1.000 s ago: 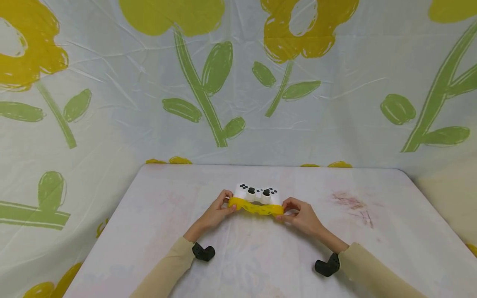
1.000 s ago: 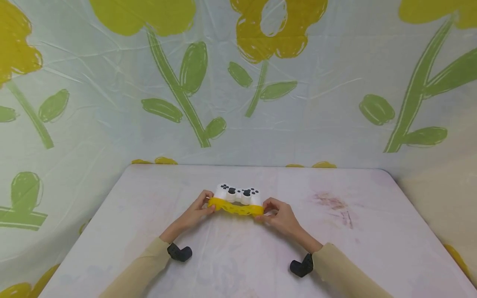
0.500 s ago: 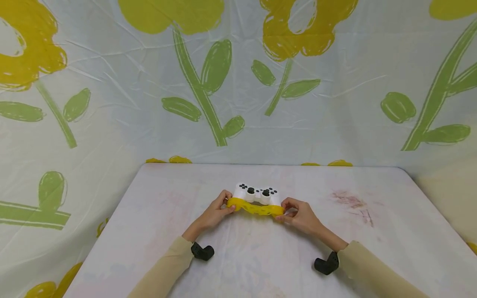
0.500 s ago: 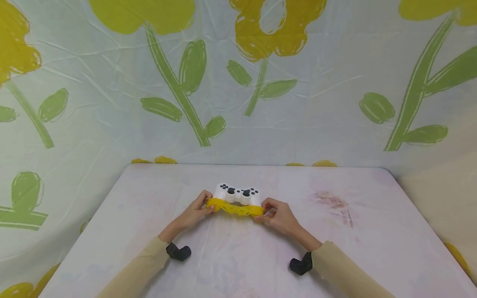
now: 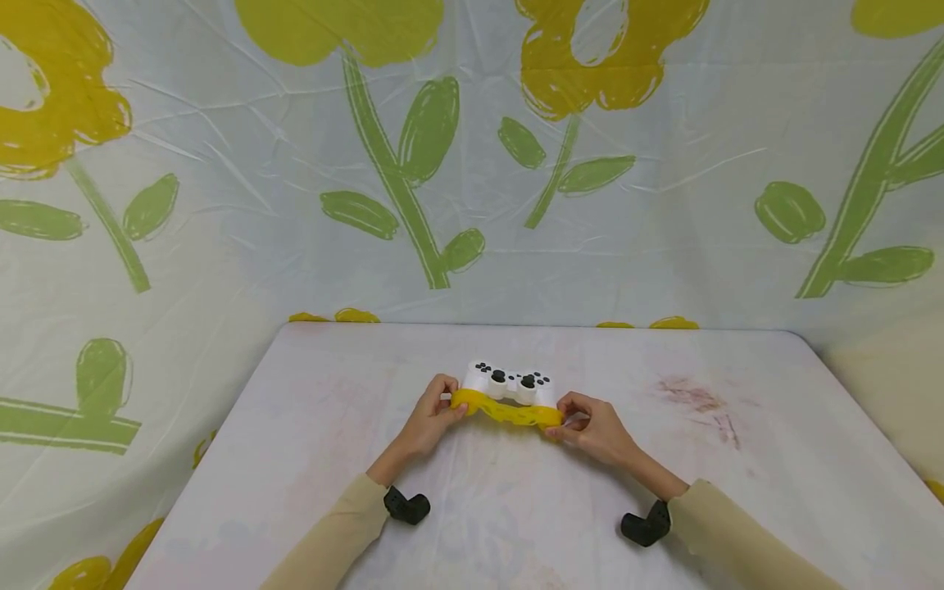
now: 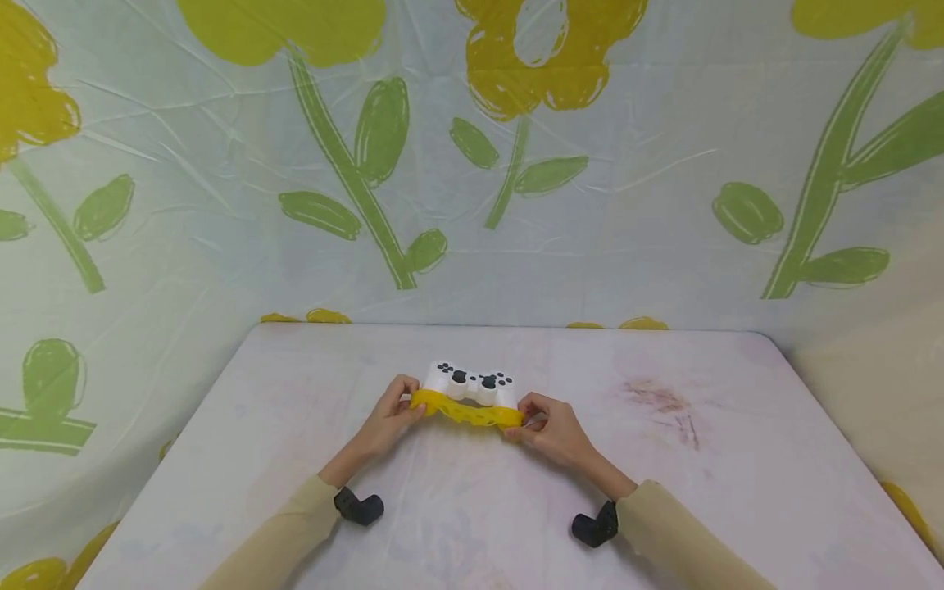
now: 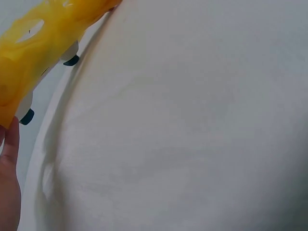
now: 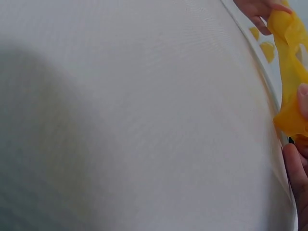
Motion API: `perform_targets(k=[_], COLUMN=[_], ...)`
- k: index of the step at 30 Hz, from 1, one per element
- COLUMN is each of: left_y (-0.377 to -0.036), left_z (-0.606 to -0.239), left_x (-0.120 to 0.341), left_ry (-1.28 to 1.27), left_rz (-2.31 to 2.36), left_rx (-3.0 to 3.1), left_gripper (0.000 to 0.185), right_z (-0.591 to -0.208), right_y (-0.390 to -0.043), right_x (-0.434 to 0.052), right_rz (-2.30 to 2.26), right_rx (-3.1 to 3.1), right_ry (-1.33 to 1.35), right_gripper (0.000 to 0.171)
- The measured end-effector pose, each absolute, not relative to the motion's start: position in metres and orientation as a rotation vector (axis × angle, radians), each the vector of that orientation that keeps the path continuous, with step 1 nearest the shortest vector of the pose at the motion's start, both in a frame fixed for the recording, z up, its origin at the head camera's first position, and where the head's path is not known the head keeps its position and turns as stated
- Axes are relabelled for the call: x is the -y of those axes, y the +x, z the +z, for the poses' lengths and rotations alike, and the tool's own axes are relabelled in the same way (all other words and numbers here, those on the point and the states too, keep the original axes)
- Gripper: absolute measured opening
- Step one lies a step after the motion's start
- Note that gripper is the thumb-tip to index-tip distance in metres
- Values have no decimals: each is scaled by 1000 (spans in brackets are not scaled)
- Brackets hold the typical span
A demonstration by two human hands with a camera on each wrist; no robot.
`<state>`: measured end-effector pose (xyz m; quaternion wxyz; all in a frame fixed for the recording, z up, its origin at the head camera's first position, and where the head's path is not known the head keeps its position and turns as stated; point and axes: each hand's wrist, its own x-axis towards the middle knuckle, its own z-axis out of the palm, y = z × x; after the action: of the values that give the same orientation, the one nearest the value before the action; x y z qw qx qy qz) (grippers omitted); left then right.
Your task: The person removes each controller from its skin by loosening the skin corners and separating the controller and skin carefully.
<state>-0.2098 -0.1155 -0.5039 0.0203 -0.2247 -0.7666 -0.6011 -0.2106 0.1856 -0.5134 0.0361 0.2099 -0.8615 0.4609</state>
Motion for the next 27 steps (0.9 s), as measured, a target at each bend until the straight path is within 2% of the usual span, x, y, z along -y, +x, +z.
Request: perform_targets(k=[8,14,23,27], left_y=[-215,-215,-192,-189], left_z=[-515,-520,-494,-496], left_x=[121,125,119,117], left_ry=[-735,-644,-571,-517], left_rz=[-1880,-1841,-1775,-1766], left_rx=[2446,2495,2516,2508], left_gripper=[21,19,16,15], right_z=[-512,-510,-511,-512], right_y=[-210,-210,-208,-206], right_x=[-186,-183,-181,-179], right_rz=[1384,1400,1364,1346], right_rx=[2671,2694,2668,2635], right_ry=[608,624,629,640], right_gripper=[27,28,27,26])
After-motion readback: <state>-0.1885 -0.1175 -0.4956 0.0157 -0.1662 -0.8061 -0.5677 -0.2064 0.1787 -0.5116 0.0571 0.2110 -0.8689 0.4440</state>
